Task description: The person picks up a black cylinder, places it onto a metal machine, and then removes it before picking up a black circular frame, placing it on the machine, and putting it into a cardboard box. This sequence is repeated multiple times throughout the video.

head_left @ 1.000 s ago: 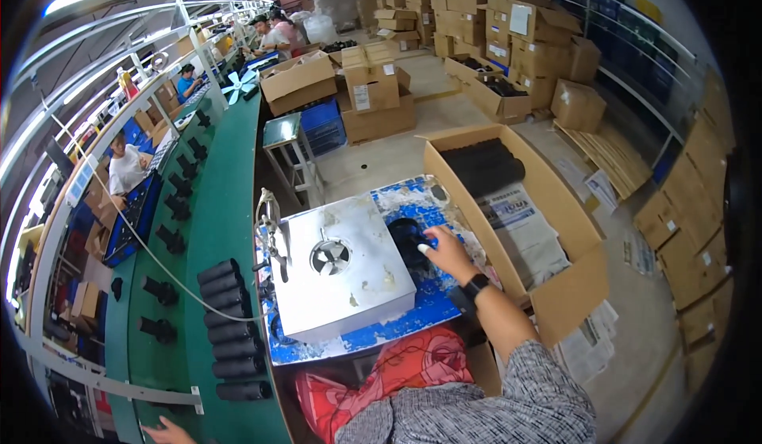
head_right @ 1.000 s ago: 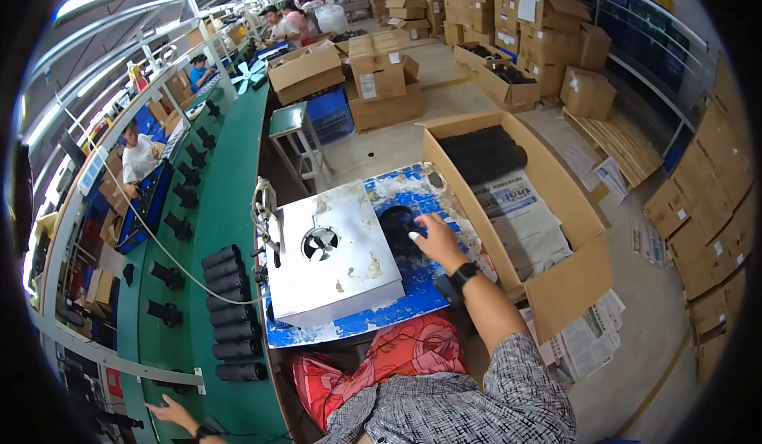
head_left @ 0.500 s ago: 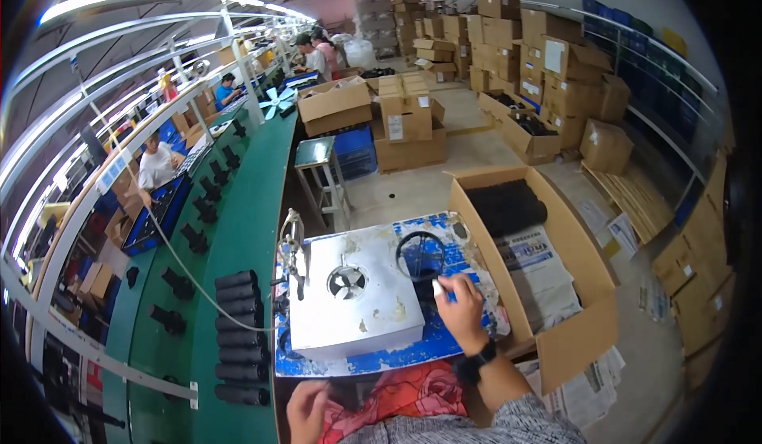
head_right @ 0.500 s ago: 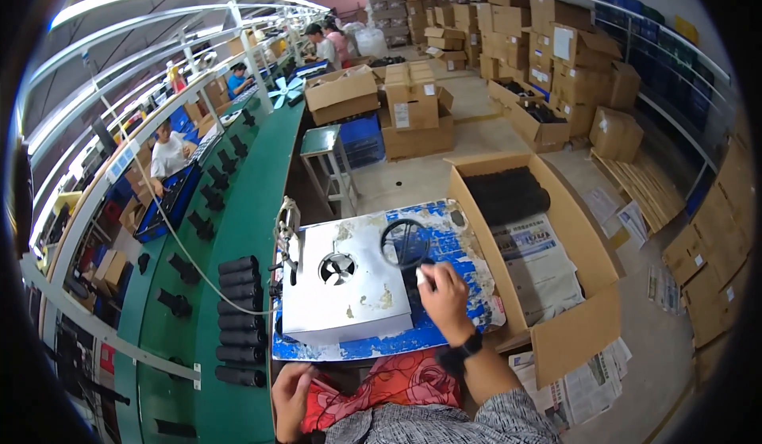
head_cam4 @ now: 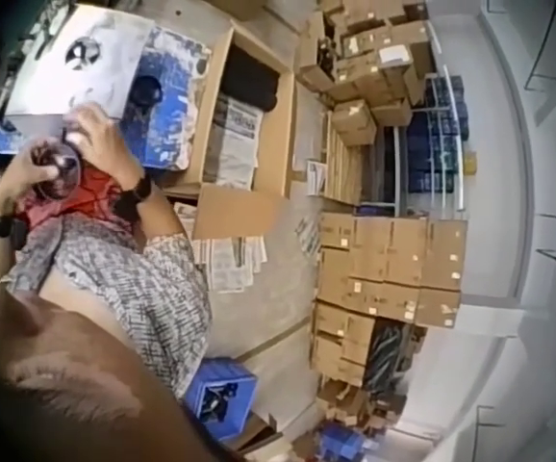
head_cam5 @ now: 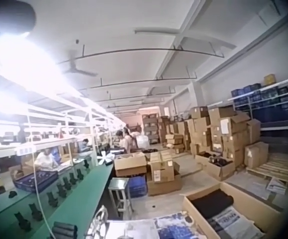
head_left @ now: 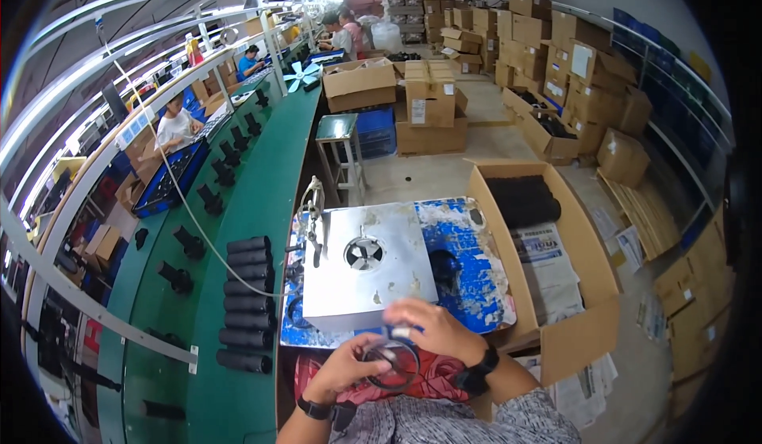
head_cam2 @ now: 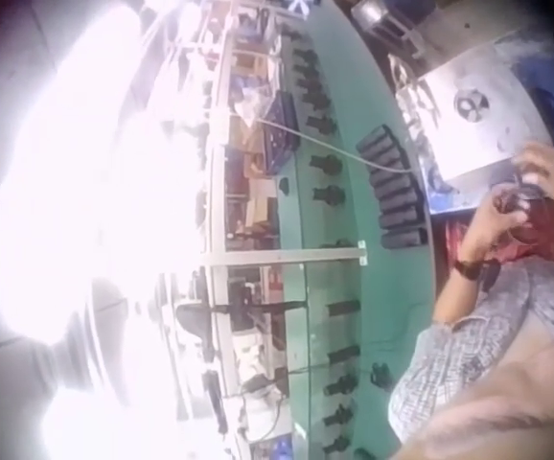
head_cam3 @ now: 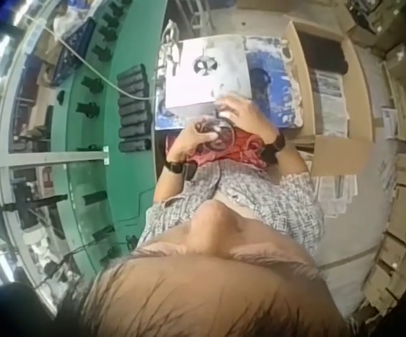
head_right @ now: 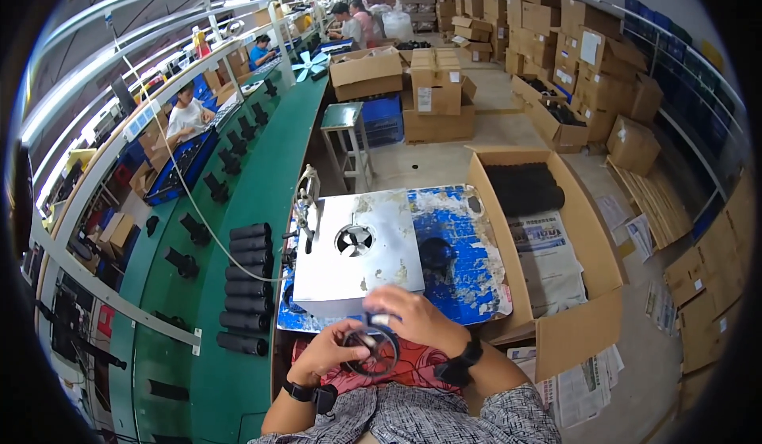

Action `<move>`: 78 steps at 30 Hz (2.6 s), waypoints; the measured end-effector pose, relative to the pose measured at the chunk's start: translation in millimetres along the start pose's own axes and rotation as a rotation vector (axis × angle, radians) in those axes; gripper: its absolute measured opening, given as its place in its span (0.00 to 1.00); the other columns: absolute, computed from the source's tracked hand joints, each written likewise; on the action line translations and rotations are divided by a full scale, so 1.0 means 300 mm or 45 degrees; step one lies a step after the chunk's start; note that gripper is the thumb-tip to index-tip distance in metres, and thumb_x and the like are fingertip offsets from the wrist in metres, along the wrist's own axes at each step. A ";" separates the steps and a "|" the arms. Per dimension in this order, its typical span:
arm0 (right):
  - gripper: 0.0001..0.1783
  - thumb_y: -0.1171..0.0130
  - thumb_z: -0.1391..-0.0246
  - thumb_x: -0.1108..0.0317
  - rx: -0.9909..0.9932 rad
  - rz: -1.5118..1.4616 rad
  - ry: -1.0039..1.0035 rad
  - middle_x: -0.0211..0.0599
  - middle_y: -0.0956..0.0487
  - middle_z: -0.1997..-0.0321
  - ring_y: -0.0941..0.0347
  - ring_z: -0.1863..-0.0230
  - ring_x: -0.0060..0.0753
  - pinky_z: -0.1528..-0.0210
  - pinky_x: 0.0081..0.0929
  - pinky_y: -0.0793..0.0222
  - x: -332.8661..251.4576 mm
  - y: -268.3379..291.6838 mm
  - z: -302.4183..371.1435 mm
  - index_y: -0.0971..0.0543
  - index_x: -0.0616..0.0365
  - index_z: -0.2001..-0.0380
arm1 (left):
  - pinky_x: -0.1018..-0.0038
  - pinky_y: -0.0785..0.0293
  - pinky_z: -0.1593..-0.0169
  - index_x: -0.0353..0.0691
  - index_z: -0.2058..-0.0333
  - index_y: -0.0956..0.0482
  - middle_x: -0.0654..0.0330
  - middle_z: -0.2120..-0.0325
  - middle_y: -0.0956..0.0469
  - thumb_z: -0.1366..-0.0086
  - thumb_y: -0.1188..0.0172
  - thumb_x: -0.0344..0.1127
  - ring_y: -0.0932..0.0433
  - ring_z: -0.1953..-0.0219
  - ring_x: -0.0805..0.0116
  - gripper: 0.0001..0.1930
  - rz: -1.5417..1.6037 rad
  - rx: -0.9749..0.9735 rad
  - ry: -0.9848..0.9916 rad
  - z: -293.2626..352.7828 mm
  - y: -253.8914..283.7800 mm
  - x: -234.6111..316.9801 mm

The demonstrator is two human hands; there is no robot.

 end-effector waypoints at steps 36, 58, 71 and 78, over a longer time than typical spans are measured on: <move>0.32 0.29 0.48 0.61 0.054 0.309 -0.714 0.59 0.19 0.58 0.18 0.57 0.68 0.52 0.57 0.22 0.177 -0.217 -0.157 0.35 0.62 0.47 | 0.71 0.26 0.47 0.34 0.45 0.30 0.56 0.55 0.21 0.32 0.33 0.29 0.23 0.56 0.69 0.20 -0.810 1.233 -0.786 -0.142 0.221 0.091; 0.39 0.30 0.48 0.51 -0.132 0.608 -0.719 0.59 0.26 0.41 0.22 0.44 0.65 0.41 0.53 0.23 0.546 -0.165 -0.387 0.24 0.63 0.38 | 0.47 0.34 0.45 0.48 0.52 0.15 0.55 0.51 0.23 0.37 0.30 0.40 0.26 0.44 0.47 0.15 -1.518 1.192 -0.490 -0.429 0.498 0.260; 0.57 0.21 0.63 0.36 -0.182 0.691 -0.627 0.48 0.28 0.39 0.32 0.33 0.54 0.31 0.50 0.38 0.540 -0.165 -0.381 0.27 0.58 0.34 | 0.51 0.29 0.47 0.49 0.52 0.15 0.57 0.53 0.23 0.43 0.27 0.32 0.25 0.46 0.51 0.18 -1.819 1.148 -0.305 -0.366 1.010 0.315; 0.60 0.20 0.66 0.34 -0.157 0.678 -0.577 0.45 0.28 0.44 0.32 0.35 0.52 0.31 0.48 0.40 0.544 -0.172 -0.385 0.27 0.58 0.33 | 0.49 0.28 0.48 0.49 0.50 0.16 0.58 0.51 0.23 0.49 0.21 0.36 0.23 0.46 0.52 0.25 -2.322 0.838 -0.238 -0.496 1.116 0.337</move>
Point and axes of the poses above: each hand's wrist, its own z-axis away from the middle knuckle, its own y-axis out of the back of the hand, x = y × z, the point moved 6 cm from there along -z, towards the middle knuckle
